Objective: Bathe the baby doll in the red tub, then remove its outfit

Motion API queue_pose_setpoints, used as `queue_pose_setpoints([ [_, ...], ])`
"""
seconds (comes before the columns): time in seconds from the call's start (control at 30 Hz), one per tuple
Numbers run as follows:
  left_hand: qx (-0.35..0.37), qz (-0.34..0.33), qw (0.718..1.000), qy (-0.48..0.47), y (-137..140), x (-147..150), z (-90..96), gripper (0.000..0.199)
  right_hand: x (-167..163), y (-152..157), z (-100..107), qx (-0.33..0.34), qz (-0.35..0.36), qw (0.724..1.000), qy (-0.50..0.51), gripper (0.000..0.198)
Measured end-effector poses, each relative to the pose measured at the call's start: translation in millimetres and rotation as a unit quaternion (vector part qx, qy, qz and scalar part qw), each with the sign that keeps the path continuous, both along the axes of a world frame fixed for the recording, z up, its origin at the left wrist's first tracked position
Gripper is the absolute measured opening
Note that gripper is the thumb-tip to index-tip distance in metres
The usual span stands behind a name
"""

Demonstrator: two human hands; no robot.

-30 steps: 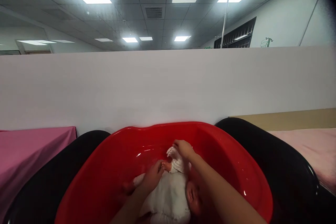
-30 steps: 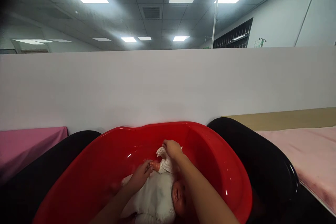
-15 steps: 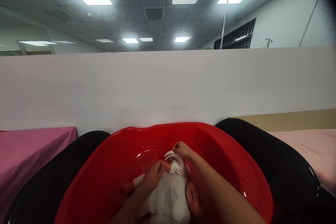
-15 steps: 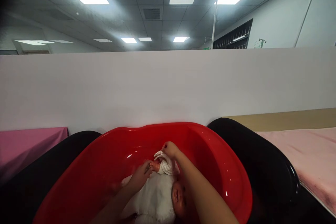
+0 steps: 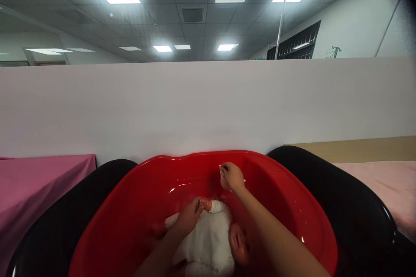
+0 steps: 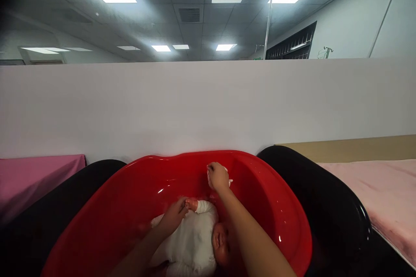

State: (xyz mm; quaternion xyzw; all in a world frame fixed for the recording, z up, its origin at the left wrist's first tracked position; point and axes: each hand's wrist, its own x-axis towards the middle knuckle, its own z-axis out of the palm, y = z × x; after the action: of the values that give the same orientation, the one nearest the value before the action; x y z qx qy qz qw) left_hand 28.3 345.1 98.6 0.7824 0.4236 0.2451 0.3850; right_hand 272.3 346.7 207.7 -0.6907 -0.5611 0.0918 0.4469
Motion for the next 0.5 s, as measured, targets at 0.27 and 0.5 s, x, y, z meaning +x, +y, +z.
queue_pose_setpoints([
  [0.27, 0.009, -0.008, 1.0, -0.004, 3.1, -0.3, -5.2, 0.037, 24.8, -1.2, 5.1, 0.099, -0.075, 0.988, 0.089, 0.017],
  [0.5, 0.012, -0.003, 1.0, 0.0, 0.4, 0.8, -0.3, 0.033, 17.0, -3.7, 8.8, 0.078, -0.058, 0.991, 0.095, 0.013],
])
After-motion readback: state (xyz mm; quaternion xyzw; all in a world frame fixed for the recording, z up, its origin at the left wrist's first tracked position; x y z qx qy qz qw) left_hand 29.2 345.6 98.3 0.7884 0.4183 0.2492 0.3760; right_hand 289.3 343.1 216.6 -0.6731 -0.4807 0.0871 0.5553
